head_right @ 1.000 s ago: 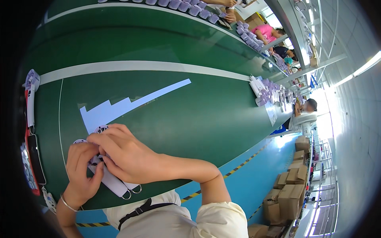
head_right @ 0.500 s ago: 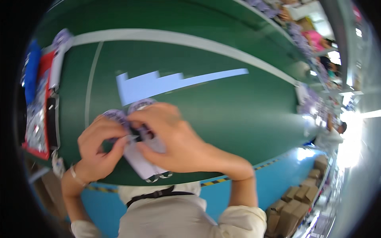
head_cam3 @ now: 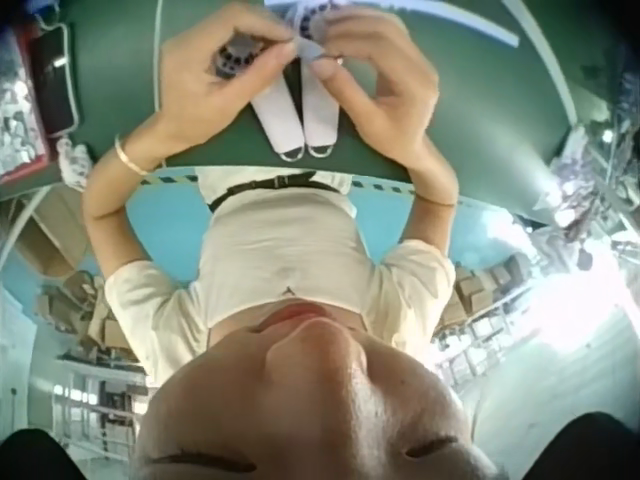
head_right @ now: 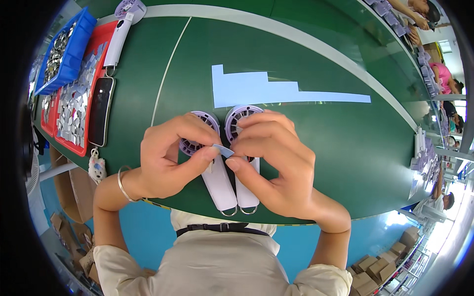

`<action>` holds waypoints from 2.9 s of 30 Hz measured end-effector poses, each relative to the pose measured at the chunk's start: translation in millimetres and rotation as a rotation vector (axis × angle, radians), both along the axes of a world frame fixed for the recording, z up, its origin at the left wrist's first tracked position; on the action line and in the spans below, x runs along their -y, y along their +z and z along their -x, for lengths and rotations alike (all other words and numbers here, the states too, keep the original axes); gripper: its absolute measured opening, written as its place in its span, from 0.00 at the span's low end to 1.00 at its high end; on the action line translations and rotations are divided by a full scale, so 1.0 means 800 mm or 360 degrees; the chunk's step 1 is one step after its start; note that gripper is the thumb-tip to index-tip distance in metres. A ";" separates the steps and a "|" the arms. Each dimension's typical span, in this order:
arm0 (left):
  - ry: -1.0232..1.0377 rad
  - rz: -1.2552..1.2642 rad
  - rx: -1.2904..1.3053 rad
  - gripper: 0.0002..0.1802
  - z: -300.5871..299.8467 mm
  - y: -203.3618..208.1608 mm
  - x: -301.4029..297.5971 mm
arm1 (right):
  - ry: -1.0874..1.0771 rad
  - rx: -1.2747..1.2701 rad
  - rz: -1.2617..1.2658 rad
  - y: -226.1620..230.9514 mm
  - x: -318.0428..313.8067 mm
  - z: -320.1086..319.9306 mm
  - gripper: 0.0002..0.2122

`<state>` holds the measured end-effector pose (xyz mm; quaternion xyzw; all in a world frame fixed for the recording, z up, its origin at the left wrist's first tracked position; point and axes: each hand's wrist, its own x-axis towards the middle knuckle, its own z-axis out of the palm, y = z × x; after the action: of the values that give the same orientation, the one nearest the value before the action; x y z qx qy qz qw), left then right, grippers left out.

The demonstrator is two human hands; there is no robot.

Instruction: Assembling handheld portable fans by attaching various electronic and mechanical components.

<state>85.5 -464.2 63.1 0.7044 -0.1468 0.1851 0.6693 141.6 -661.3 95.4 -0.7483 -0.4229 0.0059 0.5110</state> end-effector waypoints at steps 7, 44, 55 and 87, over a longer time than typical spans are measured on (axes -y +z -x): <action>-0.0213 -0.0211 0.0057 0.09 -0.004 0.001 -0.016 | 0.0008 -0.0067 0.0017 0.005 0.000 -0.009 0.08; -0.0399 -0.1449 0.1177 0.12 0.031 -0.057 0.023 | -0.0215 -0.0305 0.0411 -0.006 0.007 -0.031 0.05; -0.0381 -0.1458 0.1153 0.12 0.031 -0.057 0.024 | -0.0284 -0.0158 0.0612 -0.014 -0.001 -0.030 0.03; -0.0382 -0.1428 0.1138 0.11 0.026 -0.055 0.025 | -0.0400 -0.0380 0.0497 -0.015 0.002 -0.030 0.03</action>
<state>64.3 -484.4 18.8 0.7911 -0.5062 0.2540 0.2309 165.3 -663.1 83.7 -0.8591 -0.2570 0.0961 0.4321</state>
